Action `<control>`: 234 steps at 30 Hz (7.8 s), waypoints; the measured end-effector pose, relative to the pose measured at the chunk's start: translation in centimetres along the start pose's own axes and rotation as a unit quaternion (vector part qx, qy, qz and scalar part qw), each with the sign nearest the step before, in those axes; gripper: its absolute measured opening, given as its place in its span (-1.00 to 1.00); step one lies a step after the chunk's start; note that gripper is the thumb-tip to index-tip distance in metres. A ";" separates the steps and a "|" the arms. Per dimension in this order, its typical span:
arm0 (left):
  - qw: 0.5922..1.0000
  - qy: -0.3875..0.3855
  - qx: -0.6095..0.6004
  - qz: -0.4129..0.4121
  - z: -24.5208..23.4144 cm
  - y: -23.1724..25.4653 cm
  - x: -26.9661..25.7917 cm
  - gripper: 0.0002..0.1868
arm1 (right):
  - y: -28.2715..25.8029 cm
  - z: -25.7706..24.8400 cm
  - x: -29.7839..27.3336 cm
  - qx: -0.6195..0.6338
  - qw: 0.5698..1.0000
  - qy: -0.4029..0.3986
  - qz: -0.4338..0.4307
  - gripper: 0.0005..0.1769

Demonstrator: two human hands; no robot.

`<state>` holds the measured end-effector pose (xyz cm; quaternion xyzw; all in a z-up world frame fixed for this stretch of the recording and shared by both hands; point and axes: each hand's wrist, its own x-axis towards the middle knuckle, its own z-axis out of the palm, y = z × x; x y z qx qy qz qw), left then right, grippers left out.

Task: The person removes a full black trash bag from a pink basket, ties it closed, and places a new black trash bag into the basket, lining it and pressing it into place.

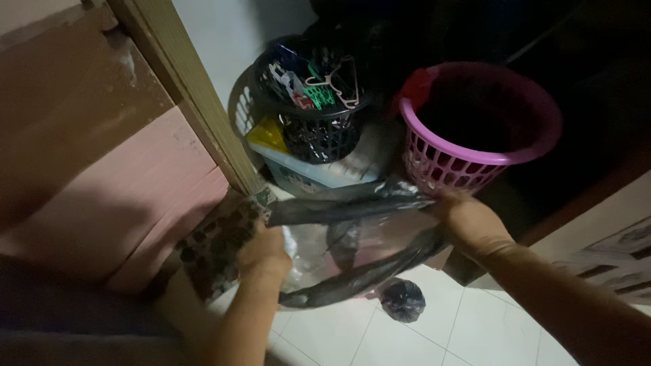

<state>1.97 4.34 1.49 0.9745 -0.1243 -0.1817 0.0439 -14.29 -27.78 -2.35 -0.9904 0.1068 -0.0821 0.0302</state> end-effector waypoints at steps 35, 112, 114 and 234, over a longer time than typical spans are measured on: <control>0.990 -0.024 -0.137 0.001 29.9 10.3 17.5 -0.84 | 5.2 34.0 2.9 0.153 0.949 -0.247 0.125 -0.45; 0.974 0.060 -0.115 0.183 61.3 4.5 37.7 -0.09 | 7.0 71.2 9.8 0.114 0.973 -0.144 0.141 -0.22; 0.983 0.002 -0.108 0.146 60.9 4.6 38.5 -0.16 | 7.1 72.4 10.3 0.070 0.964 -0.205 0.153 -0.21; 0.912 -0.187 0.289 0.225 71.3 7.1 49.8 -0.55 | 3.7 72.8 14.9 -0.339 0.800 -0.405 -0.284 -0.22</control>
